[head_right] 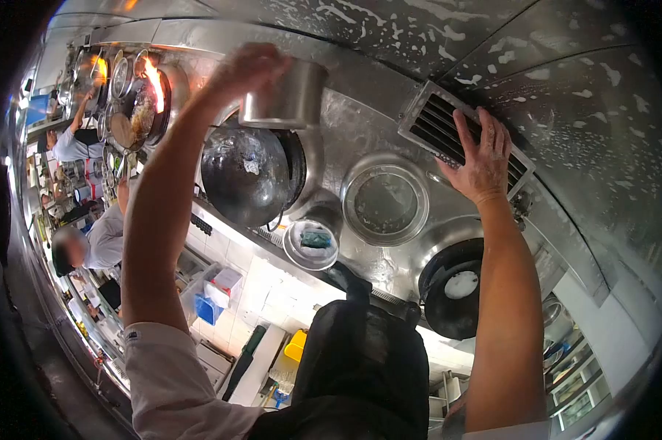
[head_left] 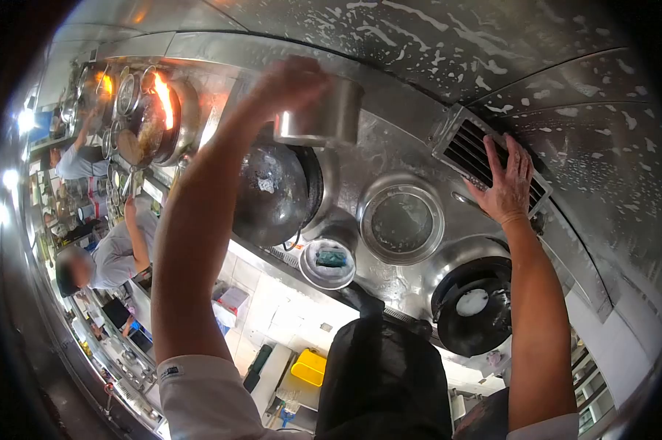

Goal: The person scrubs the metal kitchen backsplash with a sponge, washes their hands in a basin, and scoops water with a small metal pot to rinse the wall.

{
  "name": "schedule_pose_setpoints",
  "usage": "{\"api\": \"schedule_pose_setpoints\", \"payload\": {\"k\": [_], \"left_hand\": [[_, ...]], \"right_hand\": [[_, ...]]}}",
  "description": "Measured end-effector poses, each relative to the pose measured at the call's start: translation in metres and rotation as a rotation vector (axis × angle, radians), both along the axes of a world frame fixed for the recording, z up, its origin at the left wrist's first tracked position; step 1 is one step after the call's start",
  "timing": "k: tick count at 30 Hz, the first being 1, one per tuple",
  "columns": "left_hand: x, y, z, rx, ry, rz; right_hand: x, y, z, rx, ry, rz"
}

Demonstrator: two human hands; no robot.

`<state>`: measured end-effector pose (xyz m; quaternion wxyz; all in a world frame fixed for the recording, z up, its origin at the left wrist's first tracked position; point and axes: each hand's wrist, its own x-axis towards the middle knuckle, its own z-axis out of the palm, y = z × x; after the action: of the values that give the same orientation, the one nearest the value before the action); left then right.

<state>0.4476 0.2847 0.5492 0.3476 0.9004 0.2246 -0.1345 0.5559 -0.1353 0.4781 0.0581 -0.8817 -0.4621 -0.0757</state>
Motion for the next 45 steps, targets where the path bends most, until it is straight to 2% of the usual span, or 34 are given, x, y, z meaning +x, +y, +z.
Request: {"api": "schedule_pose_setpoints", "payload": {"k": [2,3,5,6,7,8,10,11,12,13,14,15,16,17,18,19,24,27,28,31,32,33,35,37,39,45], "left_hand": [[-0.009,0.049,-0.018,-0.284,-0.2,0.102],[-0.013,0.061,-0.017,-0.286,-0.2,0.104],[-0.023,0.081,-0.013,-0.513,-0.128,0.418],[-0.033,0.104,-0.022,-0.676,-0.048,0.323],[-0.042,0.084,-0.022,-0.679,-0.049,0.332],[-0.058,0.053,-0.027,-0.708,-0.196,0.478],[-0.095,0.023,-0.057,-0.795,-0.295,0.463],[-0.122,0.013,-0.09,-0.854,-0.245,0.305],[-0.135,-0.027,-0.105,-1.038,-0.193,0.43],[-0.146,-0.069,-0.12,-0.98,-0.072,0.38],[-0.163,-0.115,-0.155,-1.136,-0.061,0.504],[-0.171,-0.155,-0.2,-1.014,0.146,0.508],[-0.185,-0.203,-0.249,-1.045,0.103,0.588],[-0.191,-0.233,-0.263,-0.944,0.126,0.544],[-0.205,-0.27,-0.327,-0.821,0.073,0.5],[-0.207,-0.287,-0.338,-0.849,0.048,0.525],[-0.221,-0.346,-0.389,-0.645,0.015,0.757],[-0.223,-0.352,-0.419,-0.697,-0.031,0.827],[-0.223,-0.352,-0.428,-0.71,-0.042,0.833],[-0.22,-0.348,-0.451,-0.456,-0.012,0.663],[-0.222,-0.354,-0.451,-0.317,-0.044,0.59],[-0.224,-0.357,-0.454,-0.309,-0.049,0.585],[-0.231,-0.364,-0.45,-0.125,-0.449,0.377],[-0.234,-0.358,-0.409,-0.08,-0.426,0.289],[-0.24,-0.335,-0.365,-0.025,-0.598,0.218],[-0.223,-0.211,-0.205,0.161,-0.728,-0.003]], "right_hand": [[0.0,0.0,-0.001,0.004,-0.01,0.006],[0.0,0.0,-0.001,0.011,-0.007,0.011],[0.001,-0.001,-0.001,0.013,-0.004,0.024],[0.001,-0.001,-0.002,0.011,-0.006,0.024],[0.001,-0.002,-0.003,0.009,-0.007,0.027],[0.0,-0.001,-0.003,0.005,-0.003,0.038],[-0.001,0.001,0.0,0.01,-0.041,0.032],[-0.001,0.002,-0.001,0.008,-0.04,0.049],[-0.001,0.002,-0.003,0.02,-0.04,0.045],[-0.001,0.002,-0.005,0.027,-0.039,0.047],[-0.002,0.002,-0.006,0.022,-0.045,0.054],[-0.004,0.004,-0.005,0.011,-0.09,0.053],[-0.005,0.004,-0.008,-0.003,-0.112,0.054],[-0.004,0.003,-0.01,-0.021,-0.138,0.054],[-0.002,0.002,-0.013,-0.03,-0.148,0.06],[-0.003,0.002,-0.014,-0.039,-0.162,0.07],[-0.001,0.001,-0.02,-0.063,-0.198,0.094],[-0.004,0.0,-0.022,-0.105,-0.222,0.051],[-0.005,0.001,-0.021,-0.108,-0.218,0.048],[-0.005,0.003,-0.02,-0.111,-0.227,0.043],[-0.003,0.002,-0.021,-0.105,-0.231,0.071],[0.0,0.001,-0.02,-0.099,-0.232,0.095],[-0.002,0.002,-0.017,-0.092,-0.229,0.09],[-0.001,0.001,-0.019,-0.086,-0.211,0.093],[-0.002,0.001,-0.018,-0.038,-0.196,0.07],[-0.006,0.005,-0.008,-0.04,-0.158,0.079]]}}
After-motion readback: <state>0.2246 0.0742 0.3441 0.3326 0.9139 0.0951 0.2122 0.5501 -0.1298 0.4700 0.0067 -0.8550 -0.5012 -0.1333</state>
